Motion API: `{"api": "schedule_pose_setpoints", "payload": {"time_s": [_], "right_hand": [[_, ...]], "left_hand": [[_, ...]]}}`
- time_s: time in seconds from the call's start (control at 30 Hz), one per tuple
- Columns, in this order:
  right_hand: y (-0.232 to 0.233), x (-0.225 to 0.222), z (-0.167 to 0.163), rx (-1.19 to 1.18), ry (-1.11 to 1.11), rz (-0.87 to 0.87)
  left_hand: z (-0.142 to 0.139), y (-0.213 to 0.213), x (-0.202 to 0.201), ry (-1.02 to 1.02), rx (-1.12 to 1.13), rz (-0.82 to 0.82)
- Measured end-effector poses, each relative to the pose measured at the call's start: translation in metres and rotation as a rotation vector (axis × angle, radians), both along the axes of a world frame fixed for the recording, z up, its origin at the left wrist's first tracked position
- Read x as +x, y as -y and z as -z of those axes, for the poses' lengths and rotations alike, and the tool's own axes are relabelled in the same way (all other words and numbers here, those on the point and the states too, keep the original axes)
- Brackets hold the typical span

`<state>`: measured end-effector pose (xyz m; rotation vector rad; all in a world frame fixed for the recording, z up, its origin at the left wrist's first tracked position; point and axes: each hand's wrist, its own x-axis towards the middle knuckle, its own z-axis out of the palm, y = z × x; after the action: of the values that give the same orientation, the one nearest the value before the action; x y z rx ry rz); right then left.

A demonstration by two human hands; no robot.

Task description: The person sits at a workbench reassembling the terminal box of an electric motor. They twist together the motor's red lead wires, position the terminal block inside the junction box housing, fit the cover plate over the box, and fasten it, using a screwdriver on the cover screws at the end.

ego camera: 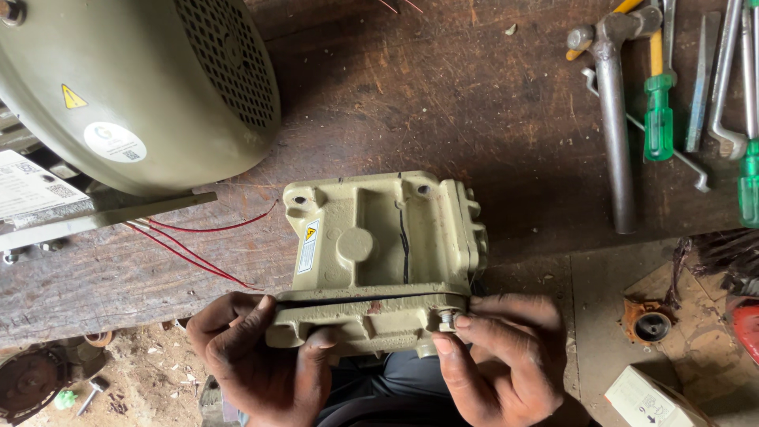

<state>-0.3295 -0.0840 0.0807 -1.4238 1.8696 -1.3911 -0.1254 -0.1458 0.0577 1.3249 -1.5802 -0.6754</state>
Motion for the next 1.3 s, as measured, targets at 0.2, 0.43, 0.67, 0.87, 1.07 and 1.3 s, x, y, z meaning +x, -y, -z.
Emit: {"api": "schedule_pose_setpoints", "payload": {"time_s": [0.2,0.43,0.67,0.87,1.07,1.3], "right_hand": [[0.008,0.001,0.001,-0.124,-0.133,0.012],[0.010,0.010,0.012,-0.239,-0.109,0.098],[0.009,0.011,0.019,-0.282,-0.370,0.113],[0.011,0.014,0.008,-0.293,-0.234,0.114],[0.019,0.009,-0.013,-0.328,-0.346,0.063],[0.011,0.015,-0.034,-0.268,-0.259,0.090]], "left_hand": [[0.000,0.005,0.001,0.051,-0.046,0.025],[-0.005,0.011,0.001,0.151,-0.075,0.031],[-0.005,0.012,0.000,0.083,-0.066,0.059],[-0.003,0.011,-0.004,0.022,-0.064,0.059],[-0.010,0.013,-0.007,0.069,-0.098,0.048],[-0.022,0.011,-0.012,-0.024,-0.106,0.044]]}}
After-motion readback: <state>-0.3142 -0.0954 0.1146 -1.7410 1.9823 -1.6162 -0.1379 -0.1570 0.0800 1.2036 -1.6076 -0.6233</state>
